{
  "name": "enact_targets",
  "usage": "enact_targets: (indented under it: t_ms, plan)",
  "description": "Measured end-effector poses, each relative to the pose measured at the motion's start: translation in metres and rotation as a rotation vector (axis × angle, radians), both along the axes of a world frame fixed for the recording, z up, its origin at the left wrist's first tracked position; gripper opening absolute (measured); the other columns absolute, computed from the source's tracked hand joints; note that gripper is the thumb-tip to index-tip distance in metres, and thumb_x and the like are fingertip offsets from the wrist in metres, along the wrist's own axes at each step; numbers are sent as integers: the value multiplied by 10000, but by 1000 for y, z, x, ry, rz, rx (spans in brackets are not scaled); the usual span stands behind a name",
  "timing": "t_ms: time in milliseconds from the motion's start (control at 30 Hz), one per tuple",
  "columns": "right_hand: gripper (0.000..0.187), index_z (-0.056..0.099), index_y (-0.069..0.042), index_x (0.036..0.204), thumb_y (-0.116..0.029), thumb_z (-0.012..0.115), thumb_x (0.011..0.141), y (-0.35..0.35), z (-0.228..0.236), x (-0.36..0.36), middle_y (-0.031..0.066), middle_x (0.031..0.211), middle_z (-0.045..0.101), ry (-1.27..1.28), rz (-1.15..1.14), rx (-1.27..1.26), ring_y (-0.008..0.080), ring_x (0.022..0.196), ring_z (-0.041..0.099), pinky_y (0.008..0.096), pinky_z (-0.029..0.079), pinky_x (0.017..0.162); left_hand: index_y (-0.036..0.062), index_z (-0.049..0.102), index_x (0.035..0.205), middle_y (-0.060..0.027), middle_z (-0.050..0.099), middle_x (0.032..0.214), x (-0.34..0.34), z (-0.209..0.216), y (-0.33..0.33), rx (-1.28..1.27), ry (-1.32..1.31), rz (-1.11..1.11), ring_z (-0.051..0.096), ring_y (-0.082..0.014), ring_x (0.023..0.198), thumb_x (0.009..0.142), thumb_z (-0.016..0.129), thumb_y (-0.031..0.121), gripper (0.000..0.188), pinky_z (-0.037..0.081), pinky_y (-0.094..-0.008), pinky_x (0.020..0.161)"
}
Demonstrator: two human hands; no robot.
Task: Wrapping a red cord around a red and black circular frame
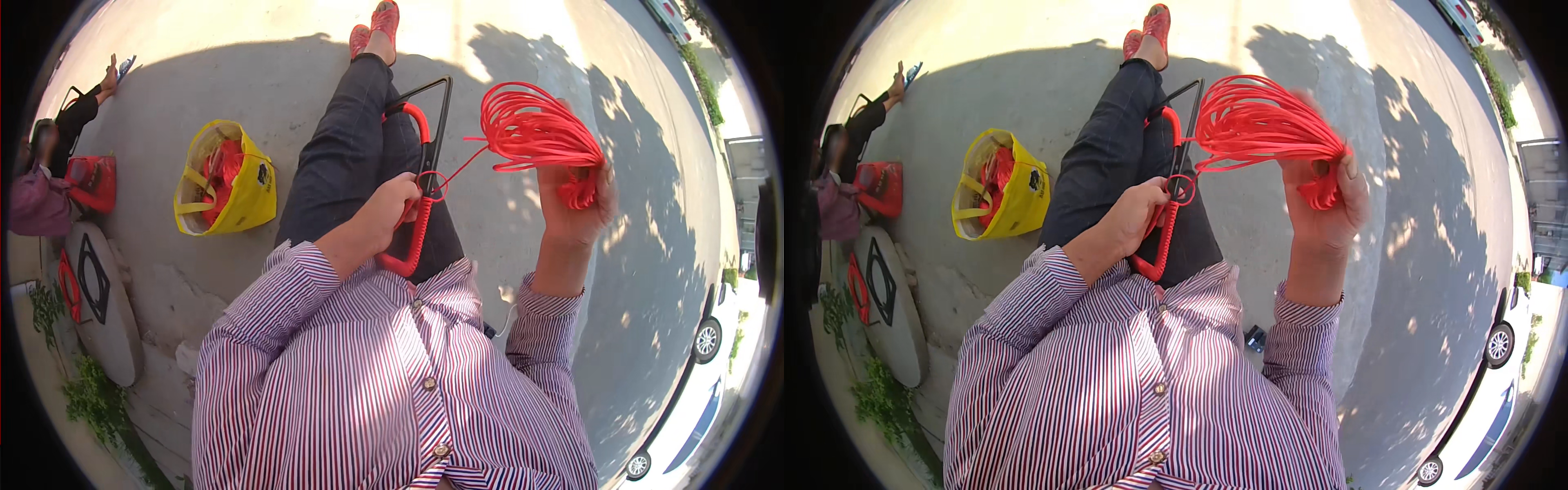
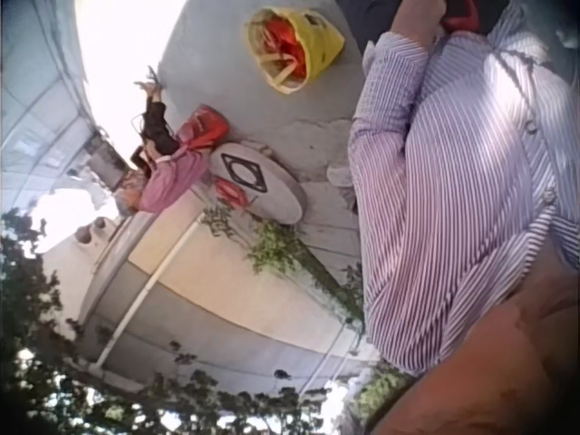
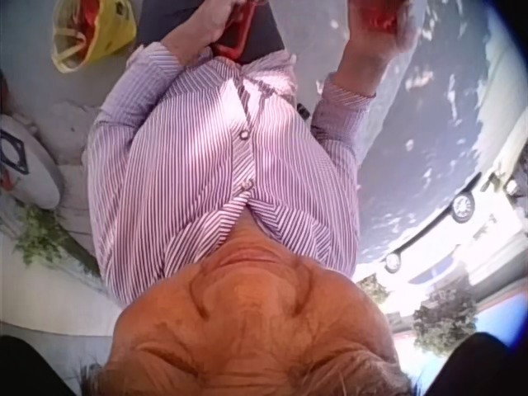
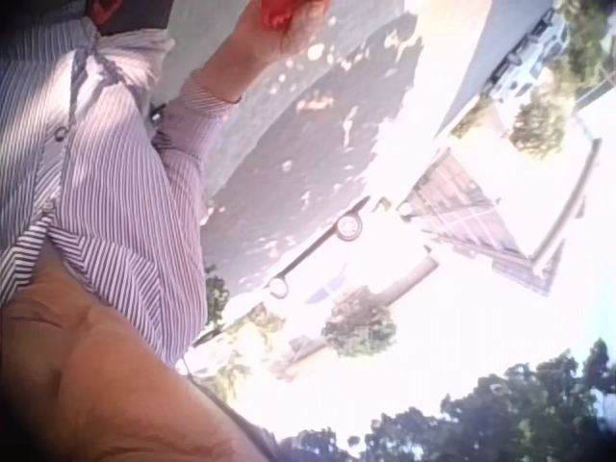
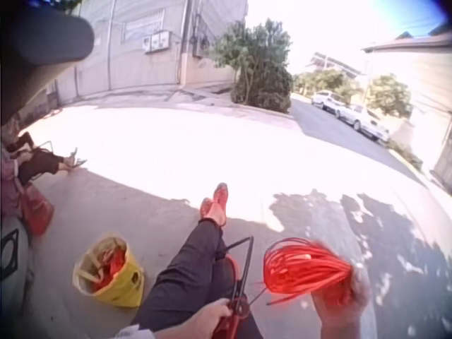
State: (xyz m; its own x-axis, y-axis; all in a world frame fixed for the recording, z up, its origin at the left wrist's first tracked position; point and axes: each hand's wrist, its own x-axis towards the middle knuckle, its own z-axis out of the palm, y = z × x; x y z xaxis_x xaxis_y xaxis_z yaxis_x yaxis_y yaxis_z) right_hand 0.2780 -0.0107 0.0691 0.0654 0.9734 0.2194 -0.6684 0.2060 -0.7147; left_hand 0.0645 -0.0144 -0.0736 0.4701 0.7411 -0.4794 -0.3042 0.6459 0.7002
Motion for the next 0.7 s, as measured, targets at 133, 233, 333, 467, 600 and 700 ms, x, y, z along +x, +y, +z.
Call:
enact_targets:
  t_ms: [133, 233, 333, 467, 600, 700]
  plan:
    - [310, 433, -128, 869, -323, 674, 858, -22, 26, -15, 90, 944, 592, 247, 398, 276, 226, 909, 582, 515, 446, 954, 54, 577, 964, -3, 575, 820, 2, -4, 1, -44, -39, 21, 505, -94, 689, 855, 445, 102, 178, 415, -224, 649]
    - [357, 398, -106, 864, -336, 670, 877, -52, 44, -46, 71, 813, 559, 417, 609, 187, 156, 578, 530, 332, 459, 565, 45, 572, 953, -6, 571, 814, 3, -12, 2, -47, -26, 62, 492, -95, 666, 846, 444, 104, 176, 410, -219, 643]
    - [364, 370, -101, 842, -292, 677, 884, -81, 62, -52, 71, 698, 531, 431, 769, 45, 138, 435, 453, 294, 356, 389, 28, 558, 963, -14, 574, 819, 5, -7, 5, -65, -25, 6, 491, -99, 651, 825, 438, 98, 196, 420, -220, 651]
    - [310, 302, -94, 777, -56, 601, 852, -80, 104, -31, 90, 597, 500, 410, 445, 192, 111, 323, 385, 210, 248, 247, 31, 550, 973, -16, 572, 801, 6, -3, 3, 7, 22, -13, 484, -99, 637, 808, 443, 81, 203, 419, -209, 653]
    - [292, 334, -100, 755, -77, 605, 862, -67, 104, -21, 80, 604, 507, 648, 573, 166, 118, 387, 431, 232, 312, 331, 44, 561, 1021, -29, 593, 789, 19, 20, -9, 555, 634, 304, 538, -157, 709, 797, 499, 46, 232, 420, -286, 782]
    - [260, 427, -101, 683, -127, 618, 858, -76, 86, -18, 37, 621, 530, 1696, 834, -216, 152, 509, 499, 330, 391, 555, 48, 568, 1040, -18, 611, 801, 20, 55, -19, 1186, 871, 300, 571, -200, 793, 786, 570, 33, 254, 386, -358, 887]
